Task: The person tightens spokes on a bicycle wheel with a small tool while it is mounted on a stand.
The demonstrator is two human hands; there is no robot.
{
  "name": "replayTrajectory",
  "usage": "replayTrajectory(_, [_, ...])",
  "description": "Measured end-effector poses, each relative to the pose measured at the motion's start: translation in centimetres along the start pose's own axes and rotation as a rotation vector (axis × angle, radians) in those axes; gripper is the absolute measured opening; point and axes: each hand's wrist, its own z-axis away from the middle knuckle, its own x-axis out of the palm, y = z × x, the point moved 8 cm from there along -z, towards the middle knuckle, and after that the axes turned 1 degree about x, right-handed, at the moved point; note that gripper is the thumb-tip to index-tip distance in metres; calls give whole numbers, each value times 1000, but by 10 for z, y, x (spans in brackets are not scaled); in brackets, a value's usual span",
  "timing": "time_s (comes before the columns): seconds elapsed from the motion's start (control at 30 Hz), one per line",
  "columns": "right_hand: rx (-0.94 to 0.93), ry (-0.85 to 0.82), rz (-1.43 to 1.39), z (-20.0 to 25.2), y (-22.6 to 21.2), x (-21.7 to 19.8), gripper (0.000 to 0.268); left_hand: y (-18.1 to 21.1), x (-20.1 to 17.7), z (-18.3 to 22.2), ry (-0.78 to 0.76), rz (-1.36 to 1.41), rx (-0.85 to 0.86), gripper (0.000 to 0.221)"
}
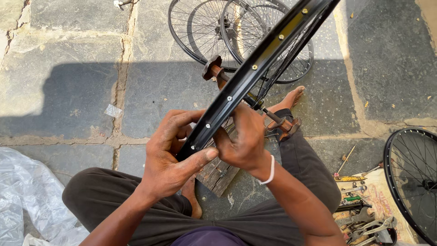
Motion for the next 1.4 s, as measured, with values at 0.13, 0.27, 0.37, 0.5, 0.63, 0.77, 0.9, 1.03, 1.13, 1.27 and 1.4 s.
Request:
replayTrajectory(0.13, [-152, 418, 158, 16, -15, 12, 26, 7, 1, -3, 5, -111, 26, 61])
replayTrajectory(0.27, [-59, 493, 251, 46, -34, 34, 33, 22, 2, -12, -128, -168, 191, 64])
replayTrajectory(0.37, [-29, 448, 89, 51, -4, 20, 24, 25, 4, -11, -146, -180, 209, 67])
replayTrajectory(0.5, [18, -123, 44, 9, 12, -5, 40, 17, 4, -10, -74, 11, 76, 60])
replayTrajectory(0.63, [-308, -654, 245, -43, -30, -20, 64, -5, 5, -5, 21, 123, -52, 49])
replayTrajectory(0.77, [181, -903, 374, -37, 2, -3, 58, -1, 2, -7, 20, 230, 7, 47])
replayTrajectory(0.9, [-41, -167, 341, -18, -24, -7, 37, -3, 1, -4, 68, 141, -17, 50])
replayTrajectory(1.03, [-284, 369, 447, 17, -33, 11, 26, -6, -3, -1, 98, 99, -38, 55])
replayTrajectory(1.13, [-139, 512, 188, 29, -1, 19, 24, -4, -2, -1, 78, 94, -4, 57])
replayTrajectory(1.27, [130, 665, -397, 44, 33, 23, 36, -4, -3, 0, 79, 24, -27, 58])
replayTrajectory(1.4, [181, 326, -397, 34, 18, 16, 30, -2, -1, -2, 55, 117, 19, 61])
